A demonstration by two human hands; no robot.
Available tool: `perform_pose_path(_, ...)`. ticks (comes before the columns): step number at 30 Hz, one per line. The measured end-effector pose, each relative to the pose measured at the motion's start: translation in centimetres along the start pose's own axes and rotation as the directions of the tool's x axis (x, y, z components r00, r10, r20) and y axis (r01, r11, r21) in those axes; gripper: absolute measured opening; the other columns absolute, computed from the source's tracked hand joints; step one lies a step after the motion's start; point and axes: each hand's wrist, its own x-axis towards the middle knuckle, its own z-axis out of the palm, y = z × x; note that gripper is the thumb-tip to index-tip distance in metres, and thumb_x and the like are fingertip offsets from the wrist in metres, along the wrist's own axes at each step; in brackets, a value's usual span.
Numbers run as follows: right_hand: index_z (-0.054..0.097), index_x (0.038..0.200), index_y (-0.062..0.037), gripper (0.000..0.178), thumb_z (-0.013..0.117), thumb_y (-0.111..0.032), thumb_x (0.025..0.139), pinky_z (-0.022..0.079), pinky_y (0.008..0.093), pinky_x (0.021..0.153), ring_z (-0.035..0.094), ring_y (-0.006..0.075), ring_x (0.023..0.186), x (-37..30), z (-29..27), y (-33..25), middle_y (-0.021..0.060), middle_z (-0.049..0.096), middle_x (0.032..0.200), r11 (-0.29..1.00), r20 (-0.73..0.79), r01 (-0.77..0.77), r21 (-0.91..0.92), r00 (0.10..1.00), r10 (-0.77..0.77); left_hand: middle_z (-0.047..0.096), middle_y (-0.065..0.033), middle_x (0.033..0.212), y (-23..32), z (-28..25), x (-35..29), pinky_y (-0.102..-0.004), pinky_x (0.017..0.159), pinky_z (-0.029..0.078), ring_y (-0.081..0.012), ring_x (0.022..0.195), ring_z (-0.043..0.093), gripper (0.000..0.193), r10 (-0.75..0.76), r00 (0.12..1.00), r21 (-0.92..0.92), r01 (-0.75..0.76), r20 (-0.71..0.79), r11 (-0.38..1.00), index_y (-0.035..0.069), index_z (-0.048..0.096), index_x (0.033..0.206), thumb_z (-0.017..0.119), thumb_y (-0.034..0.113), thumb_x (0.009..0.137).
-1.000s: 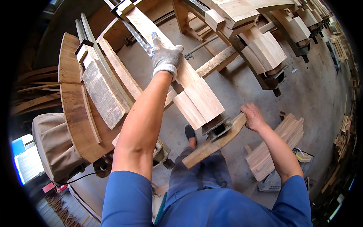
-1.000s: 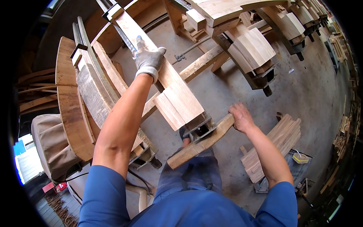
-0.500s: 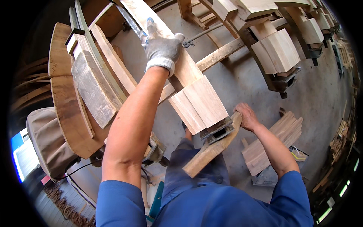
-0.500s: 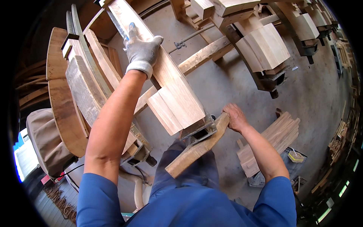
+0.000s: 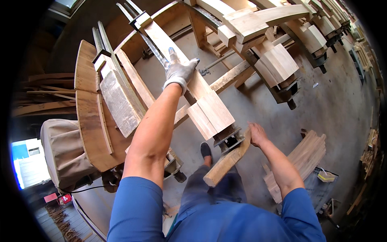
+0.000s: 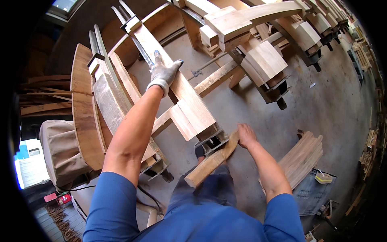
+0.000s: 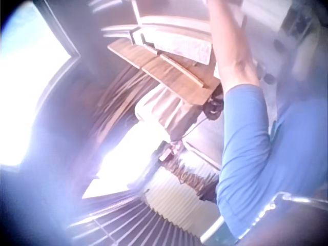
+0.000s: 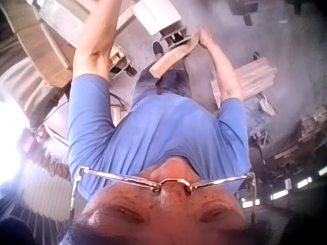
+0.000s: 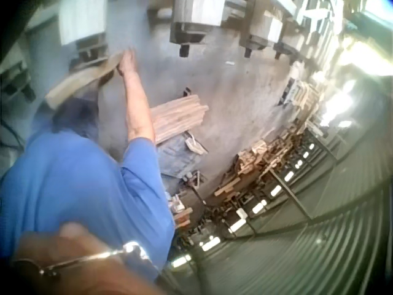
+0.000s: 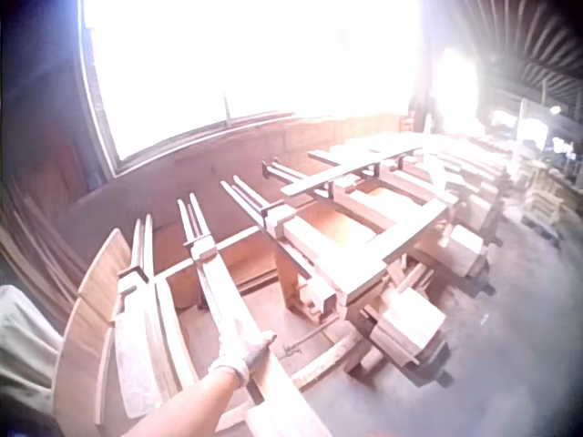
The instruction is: The person uses a nail gun to fasten small wooden blocks on a workbench. They then walk to a drying rack to retrieve larger wooden pieces, which they carry back to the workbench. The person applies glue to the blocks and continues assembling the wooden components.
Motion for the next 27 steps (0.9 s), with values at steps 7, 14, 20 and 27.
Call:
perform_pose_path(7, 0.044, 0.157, -0.006, 0.095, 0.089, -0.013, 0.075, 0.044, 0.0462, 0.117, 0.052, 0.0417, 0.138, -6.0, -2.8, -2.0, 0.0218, 0.053, 0.15, 0.979, -0.092, -0.206, -0.004, 0.974, 0.205, 0.051, -0.0274, 0.157, -2.4, -2.4, -3.9, -0.0409, 0.124, 0.037, -0.0417, 0.146, 0.049, 0.1, 0.038, 0.996, -0.027, -0.036, 0.085, 0.999, 0.004, 0.045, 0.16, 0.087, 0.051, 0.082)
perform_pose_path(14, 0.045, 0.157, -0.004, 0.092, 0.09, -0.019, 0.077, 0.047, 0.0475, 0.113, 0.057, 0.0409, 0.132, -12.1, -1.0, -0.5, 0.022, 0.059, 0.141, 0.967, -0.091, -0.244, 0.065, 0.964, 0.25, 0.058, -0.0274, 0.149, -1.5, -6.5, -16.1, -0.0453, 0.119, 0.044, -0.0387, 0.14, 0.056, 0.082, 0.394, 0.914, -0.254, -0.405, -0.095, 0.878, -0.003, 0.055, 0.149, 0.085, 0.042, 0.087)
perform_pose_path(20, 0.045, 0.155, -0.0003, 0.096, 0.092, -0.019, 0.073, 0.05, 0.0474, 0.11, 0.057, 0.0425, 0.132, -12.7, -2.0, -3.7, 0.0253, 0.06, 0.141, 0.931, 0.017, -0.3, 0.209, 0.953, 0.303, 0.071, -0.0213, 0.125, -7.8, -9.4, -29.8, -0.0424, 0.096, 0.058, -0.0362, 0.112, 0.072, 0.058, 0.63, 0.774, -0.451, -0.542, 0.06, 0.709, 0.004, 0.067, 0.137, 0.086, 0.017, 0.084)
perform_pose_path(27, 0.046, 0.156, -0.0046, 0.092, 0.087, -0.01, 0.074, 0.048, 0.0459, 0.112, 0.057, 0.0412, 0.133, -9.6, -3.3, -6.9, 0.0227, 0.057, 0.147, 0.998, -0.272, 0.023, 0.066, 0.962, -0.004, 0.069, -0.0199, 0.133, -13.3, -9.9, -35.7, -0.043, 0.099, 0.057, -0.0361, 0.116, 0.071, 0.072, 0.39, 0.833, -0.356, -0.253, 0.392, 0.899, 0.007, 0.062, 0.144, 0.088, 0.035, 0.083)
